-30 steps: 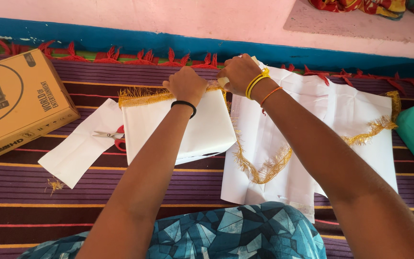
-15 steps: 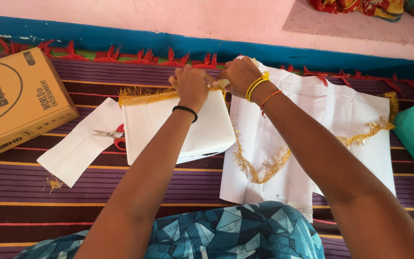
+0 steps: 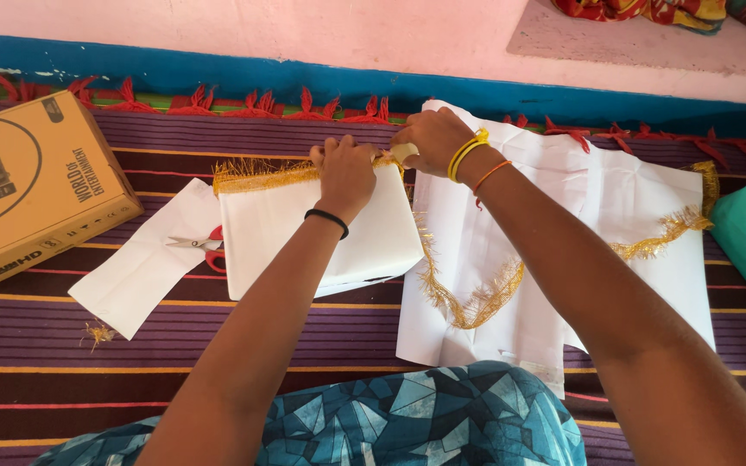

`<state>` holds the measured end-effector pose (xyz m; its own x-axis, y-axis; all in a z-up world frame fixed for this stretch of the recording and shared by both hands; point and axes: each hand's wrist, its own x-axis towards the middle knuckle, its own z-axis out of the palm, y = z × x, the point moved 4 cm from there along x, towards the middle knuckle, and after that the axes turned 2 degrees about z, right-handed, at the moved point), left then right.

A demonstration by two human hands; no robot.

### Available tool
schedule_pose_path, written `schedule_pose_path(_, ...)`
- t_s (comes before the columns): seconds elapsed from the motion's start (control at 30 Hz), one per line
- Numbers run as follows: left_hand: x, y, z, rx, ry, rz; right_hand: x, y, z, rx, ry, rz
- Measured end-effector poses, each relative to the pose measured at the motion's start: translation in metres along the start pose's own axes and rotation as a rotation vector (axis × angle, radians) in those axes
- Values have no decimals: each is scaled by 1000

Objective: The person sits on a striped mat and uses scissors and clear tape to attach a gold tinsel trim to the edges of white paper-wrapped items. They repeatedly cut tape, press it onto the trim, and smooth the trim along the paper edges.

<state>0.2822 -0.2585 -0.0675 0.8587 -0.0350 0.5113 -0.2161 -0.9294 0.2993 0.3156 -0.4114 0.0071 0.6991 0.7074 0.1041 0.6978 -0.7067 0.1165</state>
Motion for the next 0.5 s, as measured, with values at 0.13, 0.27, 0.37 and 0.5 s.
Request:
schedule_pose_path(0.13, -10, 2, -2, 19, 48, 77, -7, 4, -3, 144, 44, -54)
schedule_pose_path(0.27, -17, 6, -6, 45, 84, 120, -14, 6, -4, 235, 89, -108)
schedule_pose_path(0.37, -19, 9, -10, 44, 63, 105, -14, 6, 2, 157, 5, -78)
schedule_pose_path(0.5, -18, 10, -15, 51, 38, 93, -10, 11, 10, 113, -50, -74)
